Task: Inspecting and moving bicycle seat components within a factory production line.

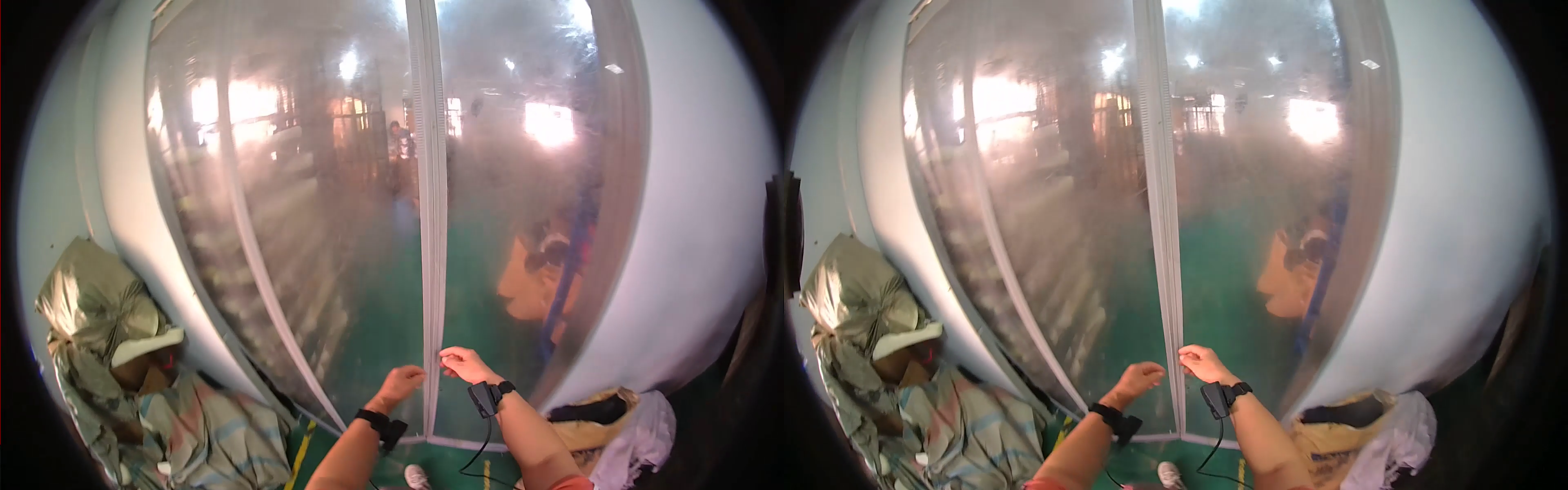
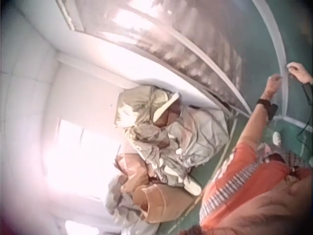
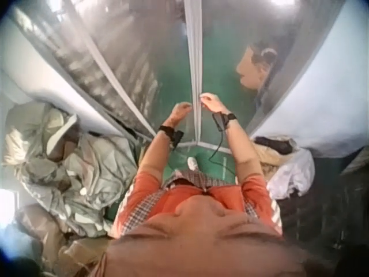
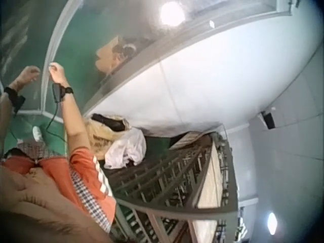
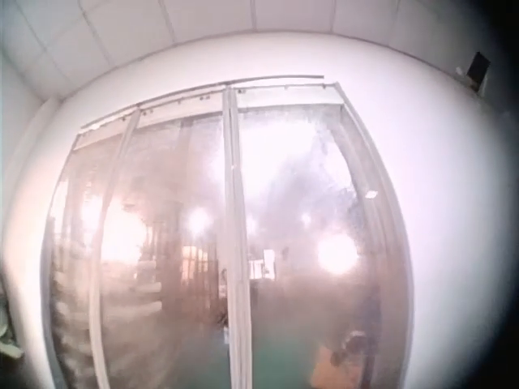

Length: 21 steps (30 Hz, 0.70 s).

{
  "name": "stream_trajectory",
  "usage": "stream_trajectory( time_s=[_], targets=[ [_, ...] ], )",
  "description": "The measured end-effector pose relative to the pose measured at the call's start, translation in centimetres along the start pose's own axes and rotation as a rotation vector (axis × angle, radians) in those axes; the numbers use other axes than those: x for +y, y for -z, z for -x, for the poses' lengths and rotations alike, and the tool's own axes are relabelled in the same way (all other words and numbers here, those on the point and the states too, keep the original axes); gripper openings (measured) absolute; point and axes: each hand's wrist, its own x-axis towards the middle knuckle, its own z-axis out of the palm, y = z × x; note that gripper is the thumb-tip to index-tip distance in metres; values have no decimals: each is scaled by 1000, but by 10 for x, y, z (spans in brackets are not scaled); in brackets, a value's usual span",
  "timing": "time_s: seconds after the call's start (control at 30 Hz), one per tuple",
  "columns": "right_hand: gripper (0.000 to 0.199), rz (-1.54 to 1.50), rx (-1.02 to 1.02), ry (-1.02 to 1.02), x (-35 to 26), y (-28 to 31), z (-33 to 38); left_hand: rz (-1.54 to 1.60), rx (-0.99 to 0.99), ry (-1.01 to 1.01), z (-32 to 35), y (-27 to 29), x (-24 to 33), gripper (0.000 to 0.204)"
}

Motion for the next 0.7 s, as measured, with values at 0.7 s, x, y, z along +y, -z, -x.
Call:
stream_trajectory(
  time_s=[0.7],
  targets=[
    [27, 1400, 1839, -177, 16, 405, -241, -1091, 1969, 448, -359, 326, -74, 36]
  ],
)
